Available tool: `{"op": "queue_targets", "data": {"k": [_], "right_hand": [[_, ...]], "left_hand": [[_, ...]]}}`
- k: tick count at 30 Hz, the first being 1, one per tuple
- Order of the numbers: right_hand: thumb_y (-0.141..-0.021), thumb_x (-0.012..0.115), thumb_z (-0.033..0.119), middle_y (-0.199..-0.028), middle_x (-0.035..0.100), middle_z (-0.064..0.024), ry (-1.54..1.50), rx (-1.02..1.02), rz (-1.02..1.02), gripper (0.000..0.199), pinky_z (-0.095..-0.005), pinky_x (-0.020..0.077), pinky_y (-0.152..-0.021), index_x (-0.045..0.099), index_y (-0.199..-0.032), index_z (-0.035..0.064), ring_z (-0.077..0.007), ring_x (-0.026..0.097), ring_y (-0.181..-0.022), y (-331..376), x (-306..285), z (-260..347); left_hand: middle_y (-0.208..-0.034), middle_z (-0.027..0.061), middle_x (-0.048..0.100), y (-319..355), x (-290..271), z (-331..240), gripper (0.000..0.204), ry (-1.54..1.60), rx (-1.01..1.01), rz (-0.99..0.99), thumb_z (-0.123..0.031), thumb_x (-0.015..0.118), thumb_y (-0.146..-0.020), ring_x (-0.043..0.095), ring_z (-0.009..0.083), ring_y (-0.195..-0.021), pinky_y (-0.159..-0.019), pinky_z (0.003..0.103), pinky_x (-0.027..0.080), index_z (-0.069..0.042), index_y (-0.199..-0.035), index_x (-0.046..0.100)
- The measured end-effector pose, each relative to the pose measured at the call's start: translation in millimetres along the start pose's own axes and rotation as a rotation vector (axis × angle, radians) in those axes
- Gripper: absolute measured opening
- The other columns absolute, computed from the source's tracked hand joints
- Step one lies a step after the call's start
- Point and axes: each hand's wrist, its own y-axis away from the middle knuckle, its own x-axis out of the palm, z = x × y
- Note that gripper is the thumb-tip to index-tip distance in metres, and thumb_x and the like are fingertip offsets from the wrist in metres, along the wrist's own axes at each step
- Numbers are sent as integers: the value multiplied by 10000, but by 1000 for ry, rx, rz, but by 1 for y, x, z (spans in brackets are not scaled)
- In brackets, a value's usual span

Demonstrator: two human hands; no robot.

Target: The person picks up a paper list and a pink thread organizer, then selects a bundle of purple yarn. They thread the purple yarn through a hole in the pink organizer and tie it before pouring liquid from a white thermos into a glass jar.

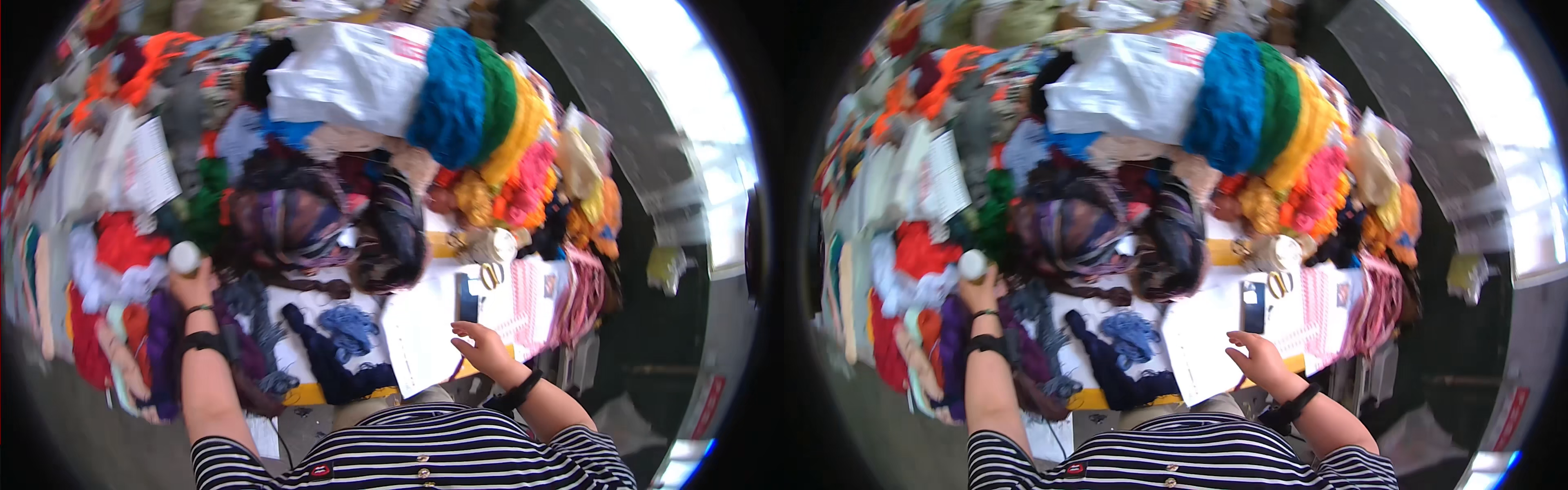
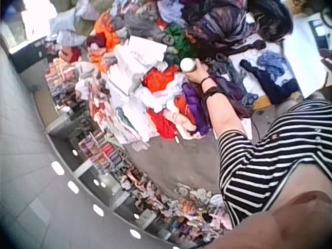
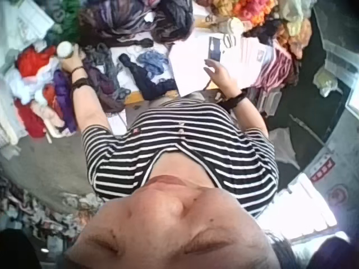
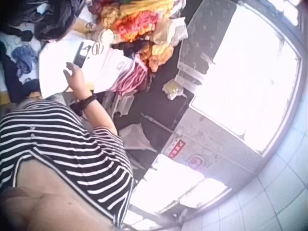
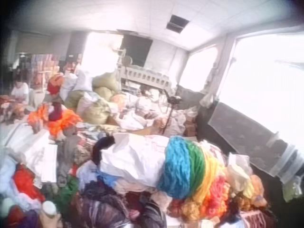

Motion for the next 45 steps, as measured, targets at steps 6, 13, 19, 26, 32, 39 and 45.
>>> {"op": "queue_targets", "data": {"k": [6,13,19,26,32,39,45], "right_hand": [[-891,768,203,-1074,741,-163,-67,295,-226,378,-365,571,-871,699,-1227,45,-274,724,-991,0,19,-94],[-825,861,178,-1489,440,-241,-485,436,-555,961,-373,530,-990,251,-1538,-28,-307,546,-1271,-85,13,-136],[-740,907,118,-1429,502,-174,-756,194,-801,945,-396,459,-1075,321,-1472,1,-279,532,-1298,-165,10,-161],[-716,915,176,-1342,611,-100,-926,-56,-813,852,-368,422,-1078,482,-1435,26,-226,581,-1209,-193,5,-167],[-815,819,86,-1344,608,-95,-860,-283,-603,672,-352,449,-1053,516,-1410,12,-207,585,-1192,-182,-16,-203],[-872,760,-16,-1450,518,-150,-757,-562,-393,781,-387,433,-1108,329,-1523,9,-241,544,-1287,-96,-70,-127],[-704,888,183,-1410,521,-158,-672,-861,-79,991,-414,410,-1129,331,-1501,-4,-262,528,-1305,57,-55,12]], "left_hand": [[-1280,216,665,-47,21,86,852,-557,-113,-51,-491,912,-679,644,358,-1175,-1001,469,497,-4,-1314,622],[-1442,251,545,-43,13,89,1072,-516,-127,4,-476,893,-741,568,347,-1305,-1098,412,437,52,-1515,370],[-1539,213,456,21,-59,20,836,-222,-245,49,-246,776,-910,448,278,-1406,-1174,386,337,53,-1550,330],[-1474,131,549,234,-216,-98,490,-51,-442,58,-114,647,-999,524,206,-1342,-1104,338,416,5,-1451,502],[-1403,59,607,429,-322,-215,452,-34,-897,-187,-212,660,-989,573,176,-1255,-1017,354,450,-105,-1418,568],[-1352,71,648,546,-364,-310,482,111,-938,-273,-281,681,-988,616,180,-1207,-991,346,472,-77,-1410,566],[-1311,99,663,554,-390,-320,431,283,-623,-8,-210,626,-1021,647,194,-1153,-981,325,502,-46,-1412,551]]}}
